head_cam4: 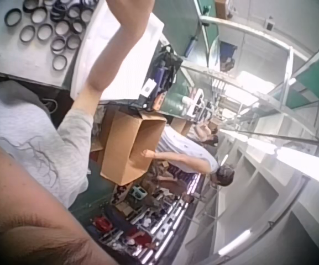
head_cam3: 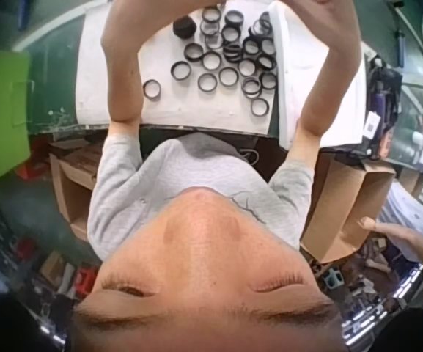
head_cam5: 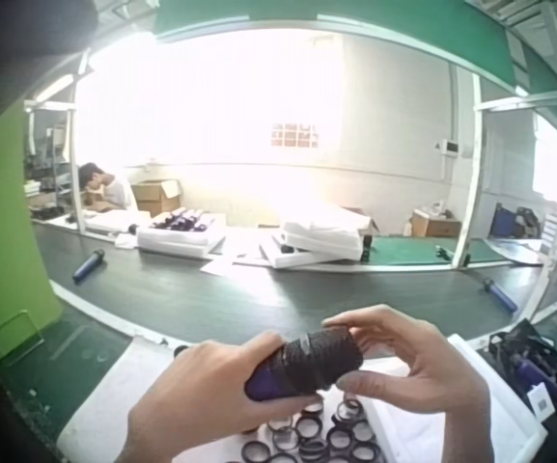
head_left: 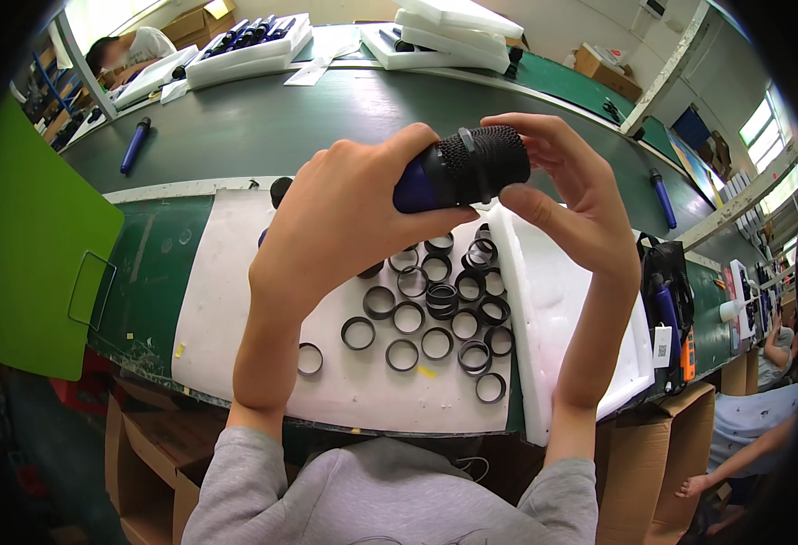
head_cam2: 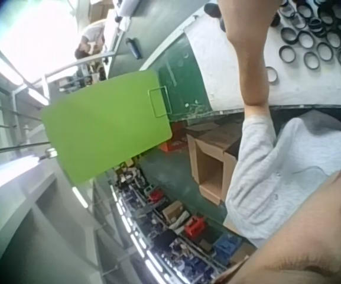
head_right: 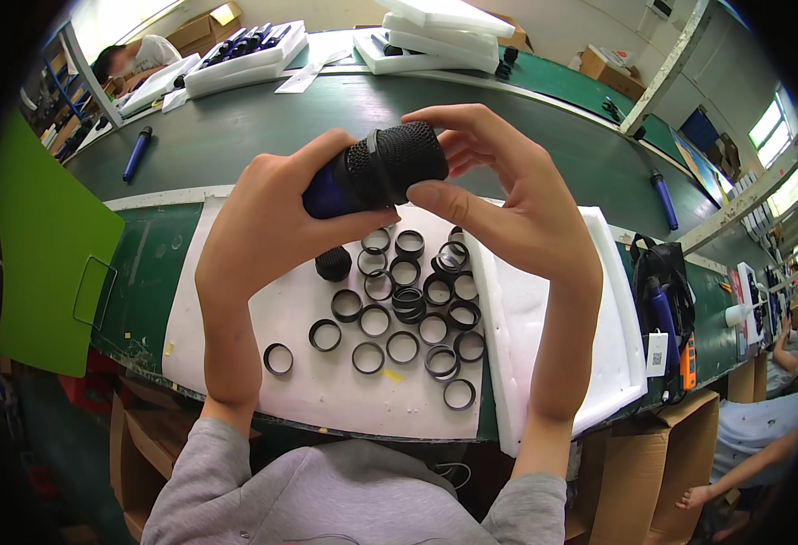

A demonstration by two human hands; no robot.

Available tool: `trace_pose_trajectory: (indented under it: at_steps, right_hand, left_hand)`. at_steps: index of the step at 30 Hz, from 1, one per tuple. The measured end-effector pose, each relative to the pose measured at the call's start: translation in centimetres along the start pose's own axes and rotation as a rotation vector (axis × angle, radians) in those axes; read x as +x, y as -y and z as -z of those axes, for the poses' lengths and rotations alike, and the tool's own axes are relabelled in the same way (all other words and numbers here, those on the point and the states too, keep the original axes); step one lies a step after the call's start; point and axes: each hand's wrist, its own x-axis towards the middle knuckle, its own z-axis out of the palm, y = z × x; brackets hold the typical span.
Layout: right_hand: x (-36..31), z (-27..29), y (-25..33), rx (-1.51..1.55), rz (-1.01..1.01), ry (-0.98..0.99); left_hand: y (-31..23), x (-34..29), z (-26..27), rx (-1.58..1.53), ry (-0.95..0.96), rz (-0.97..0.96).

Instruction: The person assembles a blue cylindrical device by screwing a black mesh head onto the body. They handle the components by hand, tightening the head and occasionally unscrewing it to adjust the fit. The person repeats this process with multiple units, placing the finished items on the table.

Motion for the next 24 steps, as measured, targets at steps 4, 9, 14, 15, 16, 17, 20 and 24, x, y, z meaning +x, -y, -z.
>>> trace_pose_trajectory:
  at_steps: [4,9,14,15,16,17,20,24]
  right_hand:
    - [0.03,0.63,-0.85,-0.124,0.077,0.016]
    - [-0.05,0.59,-0.77,-0.142,0.017,-0.001]
    - [-0.14,0.46,-0.61,-0.202,-0.017,-0.017]
    - [-0.1,0.48,-0.48,-0.22,-0.035,-0.012]
    - [-0.09,0.46,-0.39,-0.239,-0.053,-0.008]
    - [-0.08,0.38,-0.4,-0.25,-0.051,-0.019]
    - [-0.03,0.05,-0.46,-0.279,-0.045,-0.039]
    - [0.05,-0.22,-0.25,-0.298,-0.051,-0.027]
  left_hand:
    - [-0.1,-0.15,-0.25,0.037,-0.002,-0.026]
    - [0.07,-0.16,-0.47,0.054,-0.002,-0.029]
    - [-0.28,-0.17,-0.56,0.058,0.016,-0.003]
    - [-0.29,-0.19,-0.59,0.06,0.015,-0.001]
    - [-0.27,-0.23,-0.65,0.062,0.014,0.001]
    - [-0.26,-0.23,-0.71,0.064,0.012,0.003]
    - [-0.4,-0.19,-0.77,0.057,0.035,0.038]
    - [-0.59,-0.19,-0.63,0.073,0.064,0.061]
